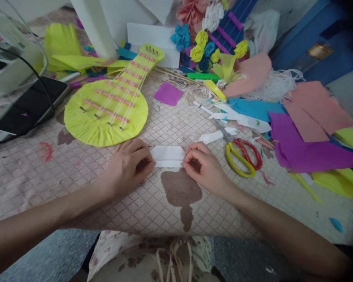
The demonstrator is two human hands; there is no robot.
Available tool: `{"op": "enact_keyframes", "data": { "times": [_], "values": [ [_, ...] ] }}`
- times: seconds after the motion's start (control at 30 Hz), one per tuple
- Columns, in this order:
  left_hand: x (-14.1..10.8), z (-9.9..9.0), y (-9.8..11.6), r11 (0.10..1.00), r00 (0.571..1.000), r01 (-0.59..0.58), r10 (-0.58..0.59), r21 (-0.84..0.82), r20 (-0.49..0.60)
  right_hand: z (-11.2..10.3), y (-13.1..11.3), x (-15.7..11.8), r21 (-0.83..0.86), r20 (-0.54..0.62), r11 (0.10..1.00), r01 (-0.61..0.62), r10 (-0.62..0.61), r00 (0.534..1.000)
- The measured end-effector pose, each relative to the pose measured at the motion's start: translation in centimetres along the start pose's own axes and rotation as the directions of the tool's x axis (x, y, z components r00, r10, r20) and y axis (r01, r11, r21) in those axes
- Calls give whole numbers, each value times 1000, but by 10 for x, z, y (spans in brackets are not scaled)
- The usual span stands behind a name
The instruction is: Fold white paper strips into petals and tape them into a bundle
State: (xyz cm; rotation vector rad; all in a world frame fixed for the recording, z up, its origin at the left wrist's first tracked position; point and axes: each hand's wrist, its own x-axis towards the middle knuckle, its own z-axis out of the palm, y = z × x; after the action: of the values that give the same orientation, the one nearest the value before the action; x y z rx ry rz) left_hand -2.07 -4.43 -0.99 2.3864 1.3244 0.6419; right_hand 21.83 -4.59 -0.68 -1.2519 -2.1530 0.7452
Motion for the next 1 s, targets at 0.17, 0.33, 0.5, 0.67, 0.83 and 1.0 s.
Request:
{"op": "enact_keyframes", "data": {
  "times": [0.17, 0.33, 0.5, 0.67, 0.83, 1.0],
  "values": [
    [0, -1, 1, 1000, 1000, -6, 5, 17, 20, 1, 1, 1, 1, -10, 1000, 0, 0, 1000],
    [1, -3, 2, 999, 999, -6, 5, 36, 34, 2, 3, 1, -2, -8, 1000, 3, -3, 1000],
    [2, -2, 3, 997, 999, 17, -20, 69, 47, 1, 3, 1, 3, -1, 1000, 1, -1, 1000],
    [1, -2, 2, 997, 999, 19, -21, 71, 30, 2, 5, 0, 16, 2, 1000, 13, -13, 1000],
    [1, -3, 2, 997, 998, 23, -27, 73, 58, 0, 6, -1, 27, 26, 1000, 6, -7, 1000],
    [1, -2, 0, 997, 999, 11, -14, 77, 47, -3, 7, -1, 16, 46, 1000, 26, -26, 999]
  ]
}}
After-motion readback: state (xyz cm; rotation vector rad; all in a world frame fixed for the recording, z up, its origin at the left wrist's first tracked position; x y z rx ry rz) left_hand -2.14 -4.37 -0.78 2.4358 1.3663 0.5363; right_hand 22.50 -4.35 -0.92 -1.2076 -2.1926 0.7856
